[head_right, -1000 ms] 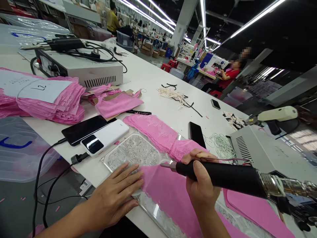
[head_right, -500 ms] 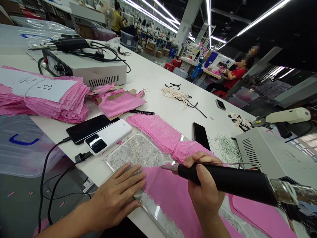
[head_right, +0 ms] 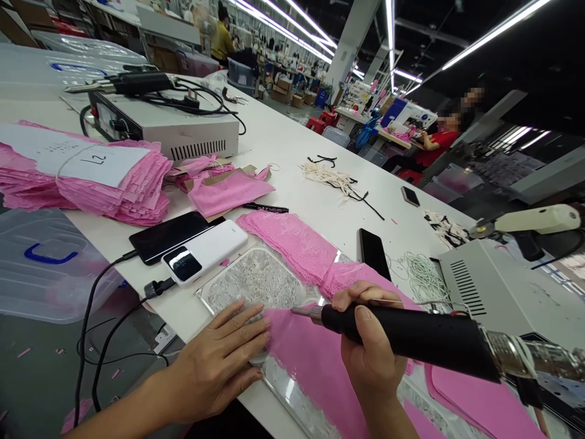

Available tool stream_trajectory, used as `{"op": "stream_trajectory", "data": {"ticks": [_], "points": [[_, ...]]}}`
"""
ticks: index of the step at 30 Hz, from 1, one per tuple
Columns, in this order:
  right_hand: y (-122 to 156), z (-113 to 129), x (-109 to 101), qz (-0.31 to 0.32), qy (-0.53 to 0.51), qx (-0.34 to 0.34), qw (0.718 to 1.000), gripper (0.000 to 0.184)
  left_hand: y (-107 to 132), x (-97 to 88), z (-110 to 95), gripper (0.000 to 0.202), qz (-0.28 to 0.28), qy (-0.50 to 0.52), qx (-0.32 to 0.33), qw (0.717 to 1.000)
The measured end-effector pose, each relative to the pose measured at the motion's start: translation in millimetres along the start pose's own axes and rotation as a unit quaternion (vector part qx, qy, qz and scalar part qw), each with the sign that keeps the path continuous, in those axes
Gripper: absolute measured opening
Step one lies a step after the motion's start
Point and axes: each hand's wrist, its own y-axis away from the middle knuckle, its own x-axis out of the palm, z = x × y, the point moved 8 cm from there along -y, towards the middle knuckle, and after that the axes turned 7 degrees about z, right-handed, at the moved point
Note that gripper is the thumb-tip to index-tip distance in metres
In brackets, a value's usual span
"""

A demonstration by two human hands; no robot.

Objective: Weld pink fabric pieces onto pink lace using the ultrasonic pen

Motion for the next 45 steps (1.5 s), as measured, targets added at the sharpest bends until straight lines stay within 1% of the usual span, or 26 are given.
{"op": "stream_trajectory", "data": {"ticks": [10, 14, 19, 26, 31, 39, 45], "points": [[1, 5, 3, 0.009, 0.021, -0.005, 1.0, 0.012, 2, 3.5, 0, 0.03, 0.015, -0.005, -0.001, 1.0], [3, 6, 5, 0.0, -0.011, 0.005, 1.0, 0.011, 5, -2.9, -1, 0.028, -0.007, -0.009, 0.012, 1.0], [8, 4, 18, 0.02, -0.022, 0.027, 0.999, 0.012, 9, -5.8, -3, 0.03, -0.007, -0.013, 0.022, 1.0], [12, -2, 31, 0.047, -0.018, 0.03, 0.998, 0.012, 10, -6.8, -1, 0.028, -0.013, 0.005, 0.011, 1.0], [12, -3, 32, 0.04, -0.022, 0.032, 0.998, 0.014, 11, -4.6, 0, 0.029, -0.002, 0.01, 0.008, 1.0], [12, 0, 38, 0.073, 0.001, 0.015, 0.997, 0.011, 12, -4.6, 0, 0.031, -0.002, 0.012, 0.007, 1.0], [10, 2, 38, 0.069, -0.016, 0.013, 0.997, 0.011, 12, -5.8, 0, 0.031, -0.003, 0.014, 0.007, 1.0]]}}
